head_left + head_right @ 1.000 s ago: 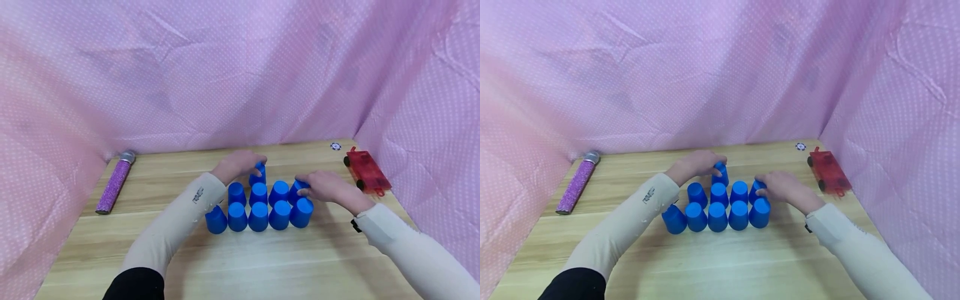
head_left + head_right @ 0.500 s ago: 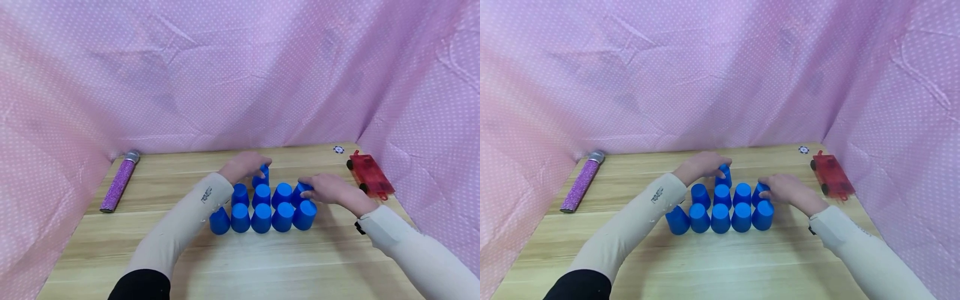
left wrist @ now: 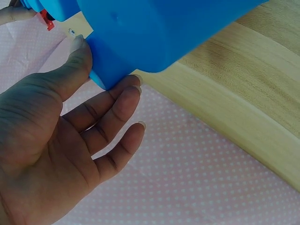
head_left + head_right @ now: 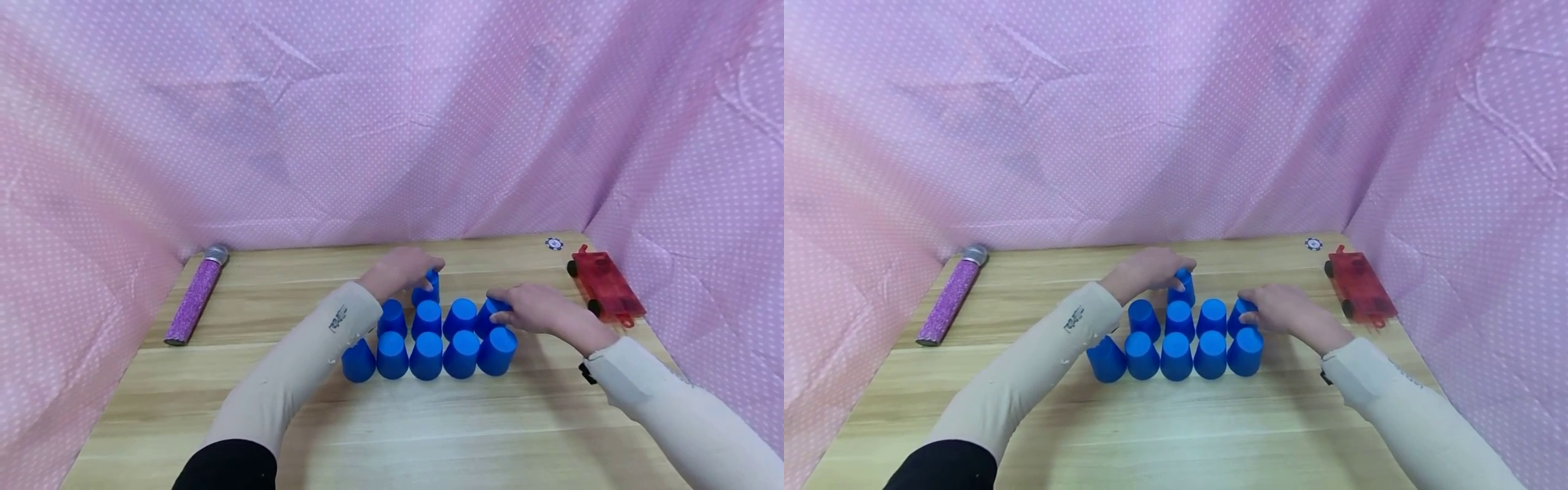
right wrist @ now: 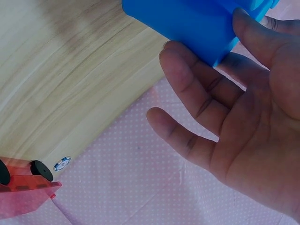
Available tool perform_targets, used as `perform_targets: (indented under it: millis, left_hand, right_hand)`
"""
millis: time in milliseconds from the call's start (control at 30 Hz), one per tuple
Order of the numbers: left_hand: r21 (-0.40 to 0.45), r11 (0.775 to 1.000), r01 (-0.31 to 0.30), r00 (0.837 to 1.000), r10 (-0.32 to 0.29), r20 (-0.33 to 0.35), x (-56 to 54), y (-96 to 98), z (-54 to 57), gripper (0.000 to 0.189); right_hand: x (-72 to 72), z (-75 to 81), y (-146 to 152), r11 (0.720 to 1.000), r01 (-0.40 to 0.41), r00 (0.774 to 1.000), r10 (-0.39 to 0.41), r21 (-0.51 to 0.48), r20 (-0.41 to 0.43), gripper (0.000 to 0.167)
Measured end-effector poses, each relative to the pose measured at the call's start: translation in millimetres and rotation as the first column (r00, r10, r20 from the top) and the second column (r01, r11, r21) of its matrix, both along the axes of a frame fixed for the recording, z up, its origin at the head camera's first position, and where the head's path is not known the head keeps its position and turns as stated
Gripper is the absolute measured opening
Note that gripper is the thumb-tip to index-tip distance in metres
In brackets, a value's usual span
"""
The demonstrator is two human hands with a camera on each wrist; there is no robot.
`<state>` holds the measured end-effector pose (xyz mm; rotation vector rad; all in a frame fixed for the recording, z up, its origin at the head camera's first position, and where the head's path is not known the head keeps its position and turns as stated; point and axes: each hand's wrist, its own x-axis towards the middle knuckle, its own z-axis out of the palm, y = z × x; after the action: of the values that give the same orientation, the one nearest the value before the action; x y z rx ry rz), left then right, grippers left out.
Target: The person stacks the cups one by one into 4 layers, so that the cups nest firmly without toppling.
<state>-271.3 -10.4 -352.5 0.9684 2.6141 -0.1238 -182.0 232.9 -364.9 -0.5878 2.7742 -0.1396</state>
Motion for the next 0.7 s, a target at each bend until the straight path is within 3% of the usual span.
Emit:
perform_targets:
  millis: [400, 700]
  left_hand:
    - [0.016, 1.000, -0.003, 1.000, 0.002, 0.005, -1.7, -3.4, -2.3, 0.045]
    - [0.028, 1.000, 0.000, 1.000, 0.000, -0.003, -0.6, -2.7, -1.9, 0.050]
  right_hand:
    - [-0.8, 0.6, -1.7, 1.000, -0.026, 1.000, 0.026, -0.015, 0.000, 0.056]
    - [-22.3, 26.7, -11.4, 1.000, -0.012, 0.995, 0.011, -0.014, -0.101, 0.057]
